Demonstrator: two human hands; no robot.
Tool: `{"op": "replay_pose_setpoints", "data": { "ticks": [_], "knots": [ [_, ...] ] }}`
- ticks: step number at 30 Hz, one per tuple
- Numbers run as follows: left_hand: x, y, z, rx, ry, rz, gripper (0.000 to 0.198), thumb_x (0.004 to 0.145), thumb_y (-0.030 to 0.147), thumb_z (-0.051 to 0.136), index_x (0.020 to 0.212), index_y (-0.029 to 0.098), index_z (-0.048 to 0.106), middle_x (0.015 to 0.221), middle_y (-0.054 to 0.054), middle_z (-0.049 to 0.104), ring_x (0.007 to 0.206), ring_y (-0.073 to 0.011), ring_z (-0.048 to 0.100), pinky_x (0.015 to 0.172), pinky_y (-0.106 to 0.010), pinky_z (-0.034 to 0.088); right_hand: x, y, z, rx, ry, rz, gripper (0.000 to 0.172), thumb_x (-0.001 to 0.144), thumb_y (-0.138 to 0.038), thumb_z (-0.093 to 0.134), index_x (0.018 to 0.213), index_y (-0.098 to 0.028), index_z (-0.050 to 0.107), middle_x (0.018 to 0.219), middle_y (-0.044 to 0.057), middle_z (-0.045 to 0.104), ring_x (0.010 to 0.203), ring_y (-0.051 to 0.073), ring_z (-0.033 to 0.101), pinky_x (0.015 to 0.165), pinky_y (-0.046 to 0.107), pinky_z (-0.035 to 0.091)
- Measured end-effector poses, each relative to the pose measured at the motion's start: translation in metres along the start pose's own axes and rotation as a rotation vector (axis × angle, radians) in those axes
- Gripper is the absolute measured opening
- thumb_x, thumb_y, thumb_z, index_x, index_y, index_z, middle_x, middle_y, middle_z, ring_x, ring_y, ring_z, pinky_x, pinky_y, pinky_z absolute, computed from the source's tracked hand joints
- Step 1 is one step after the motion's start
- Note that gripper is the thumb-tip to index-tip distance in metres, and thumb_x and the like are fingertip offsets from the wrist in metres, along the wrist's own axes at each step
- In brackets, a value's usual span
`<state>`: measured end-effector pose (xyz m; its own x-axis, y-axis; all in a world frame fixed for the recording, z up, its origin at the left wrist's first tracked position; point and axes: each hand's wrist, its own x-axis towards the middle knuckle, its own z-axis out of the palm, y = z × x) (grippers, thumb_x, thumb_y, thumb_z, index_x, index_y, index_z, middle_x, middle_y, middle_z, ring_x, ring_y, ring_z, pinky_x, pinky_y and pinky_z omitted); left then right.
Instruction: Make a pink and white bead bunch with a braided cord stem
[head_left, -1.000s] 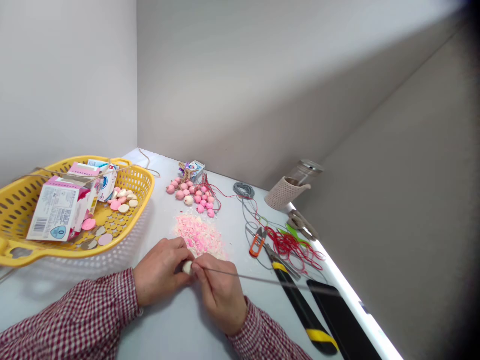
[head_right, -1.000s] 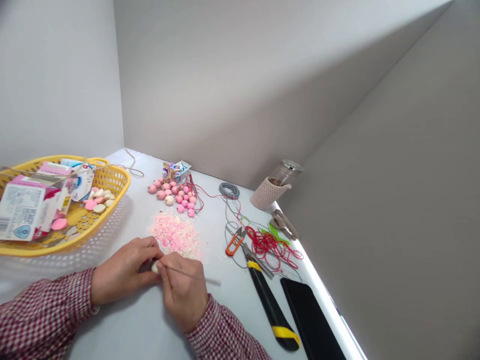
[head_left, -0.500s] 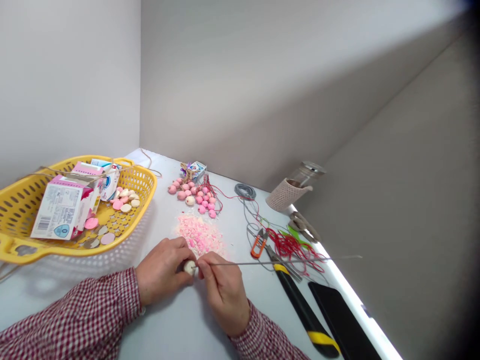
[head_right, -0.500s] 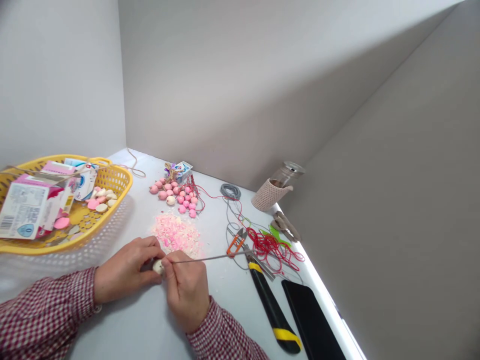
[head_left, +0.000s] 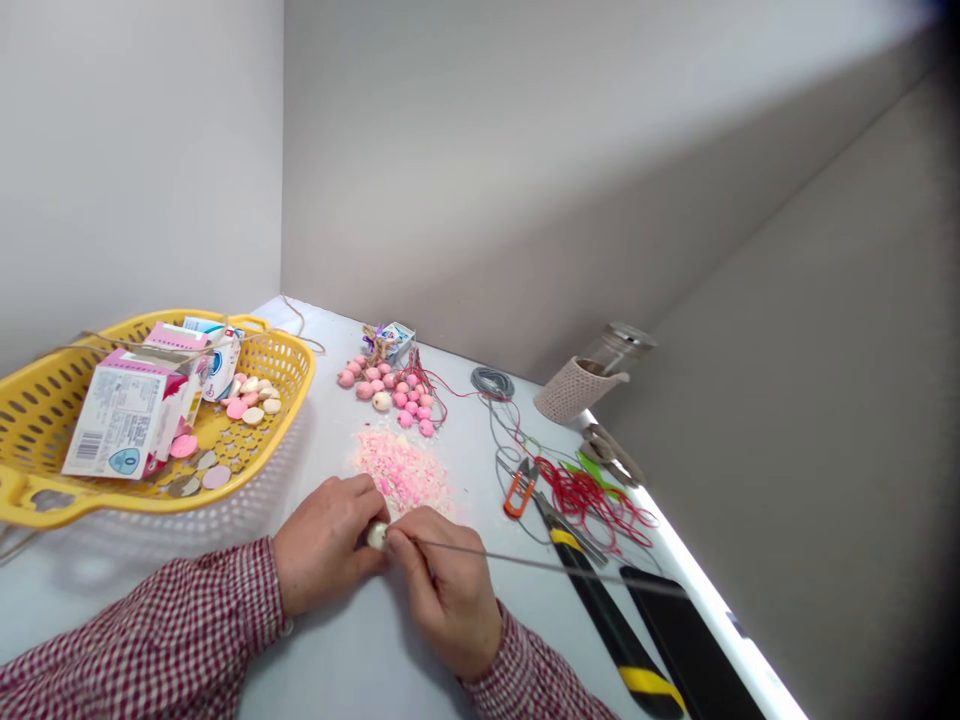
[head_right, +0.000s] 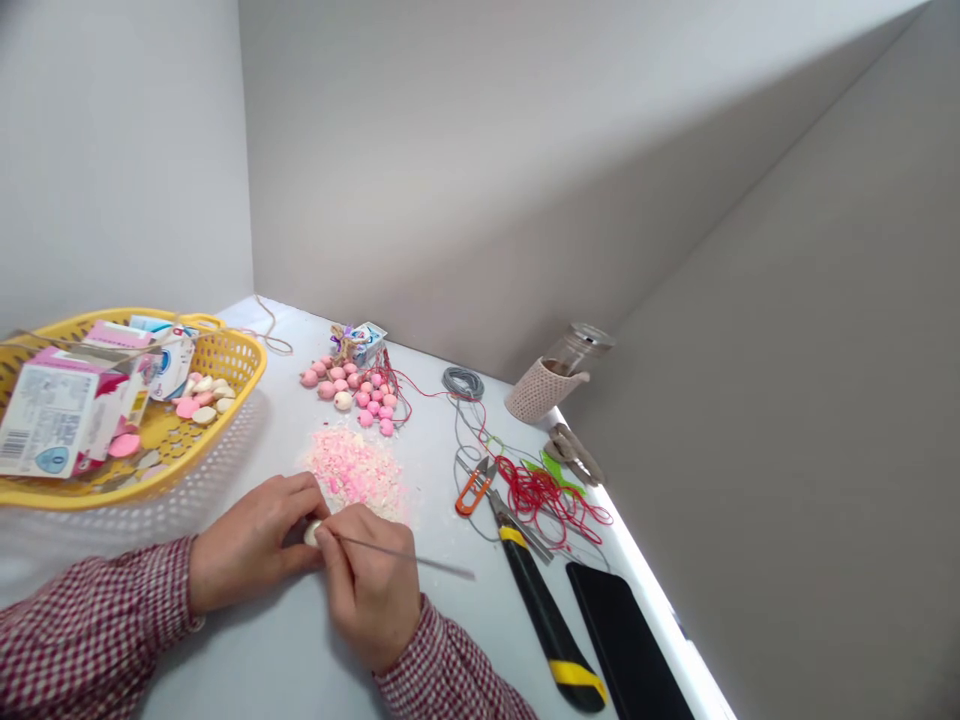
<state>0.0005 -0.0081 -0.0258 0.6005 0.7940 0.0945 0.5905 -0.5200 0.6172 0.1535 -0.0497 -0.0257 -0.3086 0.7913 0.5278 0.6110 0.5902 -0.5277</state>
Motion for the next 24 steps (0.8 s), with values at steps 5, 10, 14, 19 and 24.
{"op": "replay_pose_setpoints", "data": {
  "ticks": [5,10,14,19,24],
  "knots": [
    [0.0,0.0,0.001,0.051,-0.003,-0.001,0.005,0.074,0.021,0.058,0.077,0.017,0.056,0.083,-0.002,0.059,0.078,-0.0169,0.051,0.072,-0.031,0.037,0.0,-0.002,0.001,-0.073,0.022,-0.042,0.024,0.086,-0.012,0.041,0.068,-0.014,0.057,0.061,0.004,0.055,0.056,0.014,0.05,0.051,0.025,0.038],
    [0.0,-0.001,0.001,0.051,0.004,0.005,0.01,0.073,0.026,0.061,0.077,0.018,0.056,0.082,-0.001,0.058,0.078,-0.0171,0.052,0.07,-0.031,0.038,0.001,0.001,0.005,-0.064,0.033,0.021,0.022,0.086,-0.013,0.042,0.071,-0.015,0.058,0.065,0.005,0.06,0.058,0.013,0.055,0.054,0.024,0.041],
    [-0.001,-0.002,-0.003,-0.05,-0.043,0.073,0.011,0.075,0.021,0.057,0.086,0.02,0.06,0.089,-0.001,0.058,0.081,-0.0158,0.052,0.073,-0.029,0.038,0.0,0.003,0.005,-0.056,0.042,0.021,0.021,0.086,-0.014,0.042,0.074,-0.015,0.059,0.068,0.005,0.062,0.06,0.014,0.057,0.056,0.024,0.043],
    [0.0,0.0,-0.003,-0.077,-0.023,0.052,0.011,0.07,0.011,0.055,0.076,0.019,0.061,0.082,0.0,0.058,0.076,-0.014,0.052,0.069,-0.026,0.038,0.0,-0.002,-0.003,-0.05,0.175,-0.049,0.021,0.085,-0.009,0.042,0.071,-0.016,0.056,0.06,0.002,0.056,0.055,0.012,0.052,0.05,0.023,0.038],
    [0.001,0.001,-0.001,-0.069,-0.006,-0.006,0.01,0.067,0.012,0.057,0.075,0.017,0.059,0.079,0.0,0.057,0.074,-0.0137,0.051,0.067,-0.025,0.037,-0.001,-0.003,-0.008,-0.063,0.231,-0.087,0.02,0.084,-0.007,0.043,0.07,-0.016,0.054,0.058,0.001,0.053,0.053,0.012,0.05,0.048,0.024,0.035]
  ]
}}
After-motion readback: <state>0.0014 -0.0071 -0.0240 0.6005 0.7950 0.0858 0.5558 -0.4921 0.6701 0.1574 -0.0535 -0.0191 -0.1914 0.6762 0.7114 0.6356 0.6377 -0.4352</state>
